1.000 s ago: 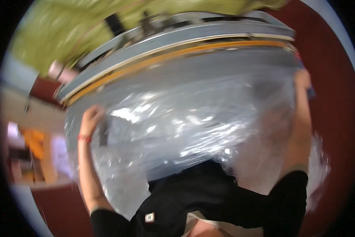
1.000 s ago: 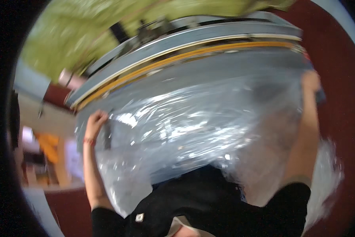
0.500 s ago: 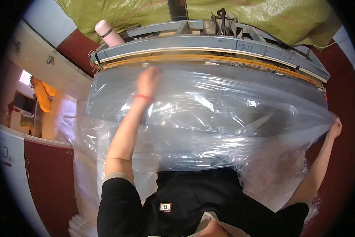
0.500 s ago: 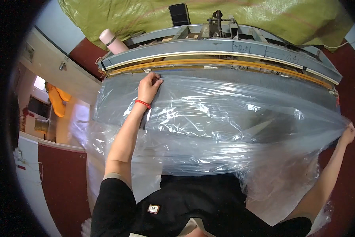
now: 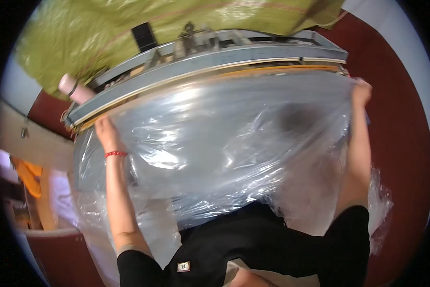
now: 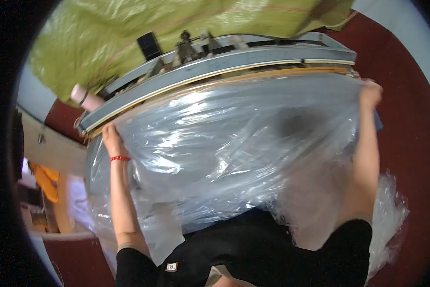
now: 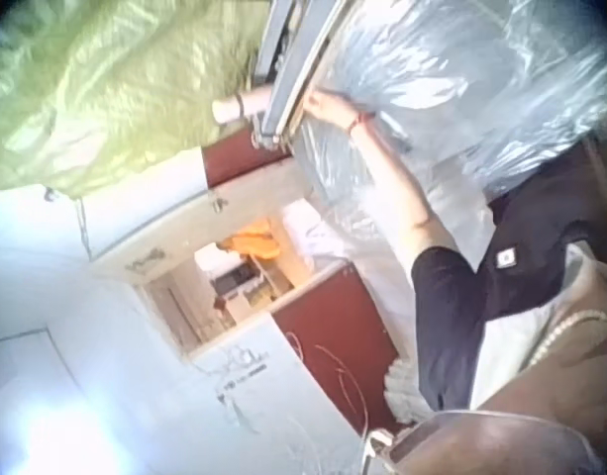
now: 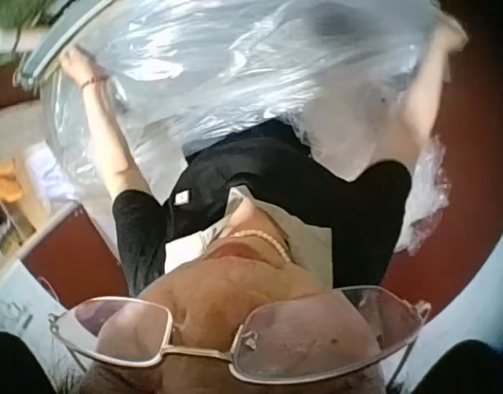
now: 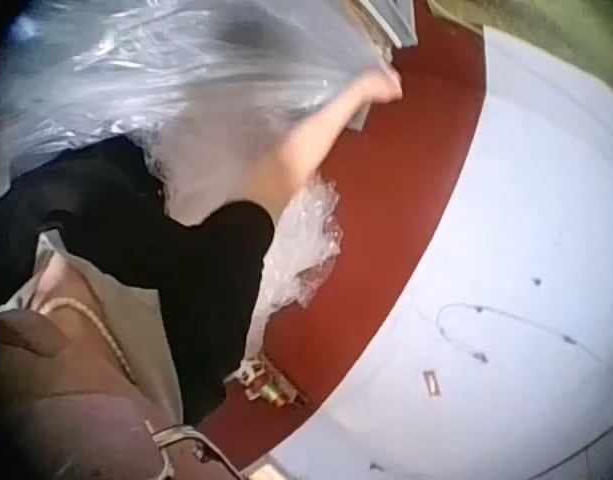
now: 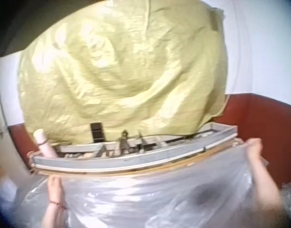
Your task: Using a heat sealer machine to seal or cut large plastic sheets.
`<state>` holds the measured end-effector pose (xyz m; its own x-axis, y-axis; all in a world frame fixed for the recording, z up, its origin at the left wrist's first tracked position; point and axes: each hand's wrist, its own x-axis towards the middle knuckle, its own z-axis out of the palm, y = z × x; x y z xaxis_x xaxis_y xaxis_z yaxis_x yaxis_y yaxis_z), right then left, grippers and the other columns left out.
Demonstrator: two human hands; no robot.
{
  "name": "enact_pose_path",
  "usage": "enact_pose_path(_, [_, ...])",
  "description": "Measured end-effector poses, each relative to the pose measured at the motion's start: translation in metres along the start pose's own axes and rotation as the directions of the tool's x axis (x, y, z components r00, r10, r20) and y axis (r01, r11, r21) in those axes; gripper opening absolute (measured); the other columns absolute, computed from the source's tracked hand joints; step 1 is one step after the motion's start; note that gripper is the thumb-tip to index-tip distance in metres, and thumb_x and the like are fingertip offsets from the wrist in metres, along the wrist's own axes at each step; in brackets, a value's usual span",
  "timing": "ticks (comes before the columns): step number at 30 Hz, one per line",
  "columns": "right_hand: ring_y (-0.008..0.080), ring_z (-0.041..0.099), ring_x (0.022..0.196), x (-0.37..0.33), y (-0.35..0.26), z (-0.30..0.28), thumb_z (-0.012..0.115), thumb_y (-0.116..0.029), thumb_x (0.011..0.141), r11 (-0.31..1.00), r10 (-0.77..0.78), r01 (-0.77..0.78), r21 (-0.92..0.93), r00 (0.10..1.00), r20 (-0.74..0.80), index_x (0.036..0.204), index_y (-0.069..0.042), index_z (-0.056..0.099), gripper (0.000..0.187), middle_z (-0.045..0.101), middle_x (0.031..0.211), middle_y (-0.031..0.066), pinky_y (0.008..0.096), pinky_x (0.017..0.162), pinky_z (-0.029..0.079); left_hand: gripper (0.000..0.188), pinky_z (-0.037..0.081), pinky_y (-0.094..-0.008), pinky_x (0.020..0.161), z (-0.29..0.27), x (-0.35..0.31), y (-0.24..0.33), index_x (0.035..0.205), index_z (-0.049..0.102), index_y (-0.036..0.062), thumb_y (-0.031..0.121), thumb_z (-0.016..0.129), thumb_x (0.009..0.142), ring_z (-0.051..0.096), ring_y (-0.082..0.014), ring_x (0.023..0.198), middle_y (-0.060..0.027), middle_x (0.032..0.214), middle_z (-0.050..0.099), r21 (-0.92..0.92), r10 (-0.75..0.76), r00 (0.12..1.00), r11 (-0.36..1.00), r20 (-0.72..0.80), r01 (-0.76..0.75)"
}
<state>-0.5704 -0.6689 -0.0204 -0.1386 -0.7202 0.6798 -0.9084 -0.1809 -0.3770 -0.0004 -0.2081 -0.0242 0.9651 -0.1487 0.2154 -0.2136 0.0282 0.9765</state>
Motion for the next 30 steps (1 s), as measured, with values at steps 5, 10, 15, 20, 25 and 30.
enact_pose_path(5, [0.0348, 0.056, 0.082, -0.033, -0.026, 0.096, 0.051, -0.023, 0.082, 0.896, 0.069, -0.098, 0.432, 0.994, 0.082, 0.088, 0.002, 0.053, 0.026, 0.059, 0.086, 0.0202, 0.0379, 0.074, 0.043, 0.020, 0.035, -0.0219, 0.055, -0.034, 0.076, -0.087, 0.068, 0.048, 0.0050, 0.019, 0.049, 0.083, 0.039, -0.0077, 0.058, 0.0012, 0.062, 0.044, 0.360, 0.316, 0.948, 0.888, -0.030, -0.285])
enact_pose_path(10, [0.0251, 0.057, 0.073, -0.023, -0.047, 0.122, 0.055, -0.021, 0.081, 0.816, 0.149, -0.194, 0.544, 0.981, 0.126, 0.087, 0.002, 0.054, 0.023, 0.059, 0.076, 0.0149, 0.0331, 0.069, 0.044, 0.017, 0.029, -0.0177, 0.050, -0.038, 0.110, -0.105, 0.069, 0.048, 0.0069, 0.015, 0.053, 0.083, 0.037, -0.0035, 0.056, 0.0043, 0.062, 0.044, 0.047, 0.196, 0.980, 0.980, -0.024, -0.194])
enact_pose_path(15, [0.0185, 0.056, 0.065, -0.022, -0.042, 0.128, 0.055, -0.019, 0.080, 0.736, 0.206, -0.255, 0.628, 0.967, 0.150, 0.083, 0.001, 0.053, 0.020, 0.058, 0.068, 0.0114, 0.0306, 0.063, 0.044, 0.016, 0.032, -0.0175, 0.052, -0.032, 0.112, -0.106, 0.069, 0.048, 0.0072, 0.012, 0.057, 0.081, 0.038, -0.0032, 0.058, 0.0053, 0.063, 0.046, 0.032, 0.209, 0.977, 0.978, -0.038, -0.208])
enact_pose_path(20, [0.0200, 0.057, 0.059, -0.018, -0.045, 0.116, 0.050, -0.014, 0.081, 0.719, 0.286, -0.285, 0.634, 0.953, 0.104, 0.084, 0.000, 0.047, 0.014, 0.057, 0.064, 0.0116, 0.0306, 0.058, 0.045, 0.013, 0.033, -0.0201, 0.040, -0.028, 0.101, -0.085, 0.071, 0.050, 0.0049, 0.011, 0.049, 0.082, 0.041, -0.0081, 0.044, -0.0001, 0.058, 0.049, 0.062, 0.039, 0.986, 0.998, -0.165, -0.030])
enact_pose_path(25, [0.0223, 0.058, 0.059, -0.023, -0.059, 0.116, 0.047, -0.013, 0.082, 0.733, 0.326, -0.287, 0.617, 0.944, 0.052, 0.085, -0.001, 0.047, 0.012, 0.057, 0.071, 0.0144, 0.0327, 0.058, 0.045, 0.013, 0.033, -0.0222, 0.036, -0.028, 0.092, -0.077, 0.076, 0.053, 0.0031, 0.012, 0.046, 0.081, 0.043, -0.0106, 0.041, -0.0017, 0.057, 0.049, 0.088, 0.077, 0.981, 0.994, -0.177, -0.062])
enact_pose_path(30, [0.0271, 0.058, 0.071, -0.019, -0.078, 0.095, 0.047, -0.014, 0.082, 0.511, 0.380, -0.593, 0.621, 0.805, 0.456, 0.088, -0.001, 0.048, 0.014, 0.057, 0.082, 0.0166, 0.0353, 0.068, 0.044, 0.007, 0.034, -0.0201, 0.048, -0.048, 0.086, -0.074, 0.078, 0.053, 0.0047, 0.011, 0.052, 0.079, 0.044, -0.0074, 0.056, 0.0004, 0.066, 0.049, -0.021, 0.059, 0.997, 0.998, 0.049, -0.058])
